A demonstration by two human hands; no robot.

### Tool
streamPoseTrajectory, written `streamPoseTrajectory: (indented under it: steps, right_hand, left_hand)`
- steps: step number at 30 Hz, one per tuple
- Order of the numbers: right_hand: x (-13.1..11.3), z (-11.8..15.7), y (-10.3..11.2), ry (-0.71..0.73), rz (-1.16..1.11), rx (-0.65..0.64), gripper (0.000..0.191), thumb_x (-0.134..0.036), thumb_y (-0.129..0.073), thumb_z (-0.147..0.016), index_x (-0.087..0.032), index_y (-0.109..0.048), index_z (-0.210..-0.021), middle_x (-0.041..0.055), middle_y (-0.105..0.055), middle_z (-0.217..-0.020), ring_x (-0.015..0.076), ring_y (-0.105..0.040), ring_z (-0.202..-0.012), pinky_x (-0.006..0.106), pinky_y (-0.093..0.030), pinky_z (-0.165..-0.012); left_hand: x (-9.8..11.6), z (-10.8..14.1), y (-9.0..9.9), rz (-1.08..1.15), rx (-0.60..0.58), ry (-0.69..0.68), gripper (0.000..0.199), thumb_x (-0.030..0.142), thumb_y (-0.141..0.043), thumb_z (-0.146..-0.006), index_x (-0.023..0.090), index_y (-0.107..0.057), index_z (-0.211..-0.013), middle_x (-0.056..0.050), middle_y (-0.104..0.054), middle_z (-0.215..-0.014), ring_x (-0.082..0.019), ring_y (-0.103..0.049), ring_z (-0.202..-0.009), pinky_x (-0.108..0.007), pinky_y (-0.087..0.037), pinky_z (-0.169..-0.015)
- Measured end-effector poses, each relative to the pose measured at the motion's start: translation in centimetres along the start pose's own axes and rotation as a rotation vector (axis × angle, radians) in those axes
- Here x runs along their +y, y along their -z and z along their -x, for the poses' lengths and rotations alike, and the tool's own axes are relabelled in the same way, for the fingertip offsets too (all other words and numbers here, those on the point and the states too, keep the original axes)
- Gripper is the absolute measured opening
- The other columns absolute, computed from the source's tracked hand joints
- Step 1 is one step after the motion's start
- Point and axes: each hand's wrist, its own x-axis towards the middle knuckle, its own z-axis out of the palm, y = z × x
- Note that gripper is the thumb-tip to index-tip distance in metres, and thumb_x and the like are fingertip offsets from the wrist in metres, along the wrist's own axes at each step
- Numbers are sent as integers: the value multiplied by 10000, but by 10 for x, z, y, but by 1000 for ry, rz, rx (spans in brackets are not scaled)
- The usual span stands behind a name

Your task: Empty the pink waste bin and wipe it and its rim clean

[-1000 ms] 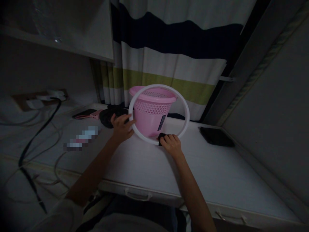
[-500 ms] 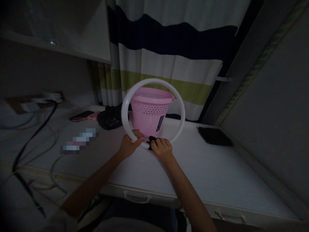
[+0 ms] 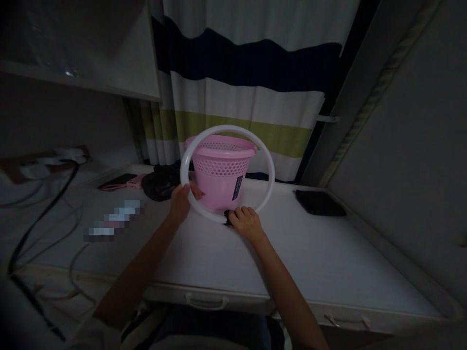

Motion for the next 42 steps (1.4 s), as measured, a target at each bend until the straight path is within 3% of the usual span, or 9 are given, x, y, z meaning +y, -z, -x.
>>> streamPoseTrajectory:
  steps: [3, 8, 13, 17, 22, 28, 33, 37, 42]
  right_hand:
    - [-2, 3, -2, -86, 44, 31, 305, -386, -424, -891, -175, -585, -739, 16, -482, -572, 140, -382, -587, 296, -217, -570]
    - [-4, 3, 2, -121, 70, 102, 272, -319, -411, -901, -173, -574, -739, 21, -501, -580, 141, -391, -591, 296, -227, -582]
    - [-6, 0, -1, -60, 32, 65, 291, -403, -447, -871, -166, -583, -769, 23, -516, -591, 145, -399, -600, 296, -242, -590]
    - [-6, -1, -4, 27, -30, -28, 242, -378, -470, -868, -182, -591, -795, 12, -508, -607, 142, -402, -615, 296, -262, -624]
    - [-9, -6, -3, 99, -61, -44, 135, -239, -486, -861, -200, -590, -783, -2, -499, -605, 133, -399, -610, 292, -270, -638]
    - [-6, 2, -3, -48, 17, -2, 154, -257, -487, -866, -188, -598, -785, 6, -494, -593, 137, -412, -605, 290, -271, -621]
    - [-2, 7, -3, -122, 66, 37, 114, -225, -509, -852, -171, -607, -829, 16, -518, -611, 146, -430, -621, 293, -288, -643]
    - [-4, 3, -5, -102, 51, 37, 143, -269, -505, -855, -177, -615, -853, 17, -518, -620, 148, -447, -638, 297, -319, -706]
    - [0, 1, -8, -83, 17, -10, 164, -303, -532, -837, -166, -621, -854, 23, -517, -632, 155, -462, -666, 309, -327, -767]
  left_hand:
    - [-9, 22, -32, 5, -3, 19, 470, 605, -365, -802, 183, -531, -679, 6, -544, -566, -126, -531, -519, -265, -468, -529]
    - [-7, 50, -61, -48, -131, 33, 198, 347, -658, -692, 167, -584, -727, -9, -587, -689, -128, -557, -644, -248, -462, -623]
    - [-7, 40, -42, -45, -145, 12, 99, 253, -644, -684, 171, -588, -678, 1, -582, -651, -129, -551, -618, -270, -466, -637]
    - [-8, 22, -7, 35, -32, -29, 184, 299, -643, -642, 188, -513, -573, 32, -540, -554, -119, -534, -556, -322, -499, -689]
    - [-6, 8, 22, 110, 113, -51, 246, 352, -579, -657, 190, -453, -521, 71, -430, -449, -74, -420, -419, -272, -494, -566]
    - [-21, 33, -22, 26, 27, 88, 170, 316, -633, -702, 174, -541, -722, 33, -572, -593, -99, -556, -544, -229, -485, -549]
    - [-32, 59, -55, -45, -107, 151, 270, 239, -714, -638, 158, -599, -868, -52, -662, -857, -171, -624, -812, -322, -503, -765]
    - [-28, 54, -49, -66, -108, 134, 253, 244, -694, -670, 167, -616, -898, -57, -659, -922, -180, -601, -906, -347, -450, -875]
    - [-16, 31, -23, -31, -90, 131, 260, 349, -675, -696, 166, -629, -876, -53, -681, -850, -187, -631, -837, -322, -481, -798]
